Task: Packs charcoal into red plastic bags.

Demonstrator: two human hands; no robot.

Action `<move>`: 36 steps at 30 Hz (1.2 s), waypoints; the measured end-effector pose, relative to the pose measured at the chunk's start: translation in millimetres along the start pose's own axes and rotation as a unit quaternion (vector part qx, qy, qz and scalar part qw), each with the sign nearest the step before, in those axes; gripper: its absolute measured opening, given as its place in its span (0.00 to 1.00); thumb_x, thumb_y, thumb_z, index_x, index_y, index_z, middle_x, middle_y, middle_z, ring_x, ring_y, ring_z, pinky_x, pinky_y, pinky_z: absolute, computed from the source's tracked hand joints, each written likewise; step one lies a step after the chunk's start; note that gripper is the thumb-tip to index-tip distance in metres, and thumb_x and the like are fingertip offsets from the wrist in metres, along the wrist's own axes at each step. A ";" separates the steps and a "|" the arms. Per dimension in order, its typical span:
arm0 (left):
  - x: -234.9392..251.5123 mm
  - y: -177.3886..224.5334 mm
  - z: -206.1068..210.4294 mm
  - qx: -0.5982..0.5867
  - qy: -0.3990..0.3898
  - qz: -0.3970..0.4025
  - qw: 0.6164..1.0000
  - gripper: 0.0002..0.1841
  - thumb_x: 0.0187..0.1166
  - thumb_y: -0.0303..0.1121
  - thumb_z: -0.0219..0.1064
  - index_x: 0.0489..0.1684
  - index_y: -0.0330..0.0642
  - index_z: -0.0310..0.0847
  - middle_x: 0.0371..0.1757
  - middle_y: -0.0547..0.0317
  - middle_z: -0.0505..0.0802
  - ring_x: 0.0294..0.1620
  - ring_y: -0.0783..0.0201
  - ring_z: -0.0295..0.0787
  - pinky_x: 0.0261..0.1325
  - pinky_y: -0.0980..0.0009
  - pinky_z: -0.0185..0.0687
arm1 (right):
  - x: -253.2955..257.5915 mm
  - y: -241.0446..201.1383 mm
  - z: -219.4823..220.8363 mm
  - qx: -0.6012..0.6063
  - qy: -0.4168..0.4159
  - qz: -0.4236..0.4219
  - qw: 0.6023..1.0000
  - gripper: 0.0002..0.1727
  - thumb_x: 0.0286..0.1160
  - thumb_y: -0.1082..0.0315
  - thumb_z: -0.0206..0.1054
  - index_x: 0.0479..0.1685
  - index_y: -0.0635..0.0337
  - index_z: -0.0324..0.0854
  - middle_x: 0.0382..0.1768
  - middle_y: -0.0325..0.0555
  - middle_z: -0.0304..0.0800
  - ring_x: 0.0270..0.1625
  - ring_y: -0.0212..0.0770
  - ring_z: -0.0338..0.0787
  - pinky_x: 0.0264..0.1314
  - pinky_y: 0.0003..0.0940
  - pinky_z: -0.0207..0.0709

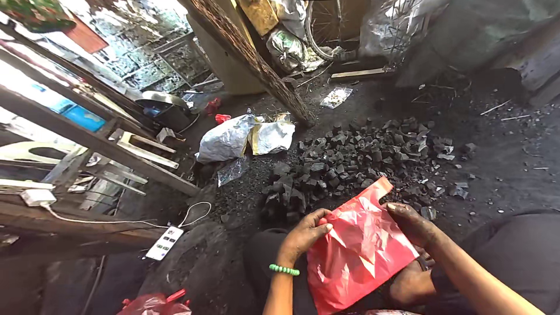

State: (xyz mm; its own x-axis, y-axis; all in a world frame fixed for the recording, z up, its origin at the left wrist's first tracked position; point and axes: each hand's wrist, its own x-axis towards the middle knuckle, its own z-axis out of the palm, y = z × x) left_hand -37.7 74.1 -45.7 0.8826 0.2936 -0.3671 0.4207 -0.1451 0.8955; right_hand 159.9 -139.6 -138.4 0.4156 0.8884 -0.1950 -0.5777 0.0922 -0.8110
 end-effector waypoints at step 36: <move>42.7 -8.6 68.4 -0.145 0.052 0.030 0.988 0.09 0.80 0.22 0.58 0.44 0.39 0.86 0.38 0.61 0.89 0.33 0.73 0.82 0.39 0.76 0.81 | 19.4 -5.2 9.0 -0.455 -0.041 0.001 0.889 0.27 0.72 0.67 0.76 0.73 0.59 0.80 0.57 0.57 0.91 0.59 0.50 0.90 0.68 0.54 0.80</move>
State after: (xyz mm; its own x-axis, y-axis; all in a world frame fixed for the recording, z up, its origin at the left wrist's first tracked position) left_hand 10.7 23.2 -86.3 0.8716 0.3898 -0.2973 0.2774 0.1077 0.9547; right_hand 164.6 -118.7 -133.0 0.3407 0.9214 -0.1867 0.2451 -0.2788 -0.9285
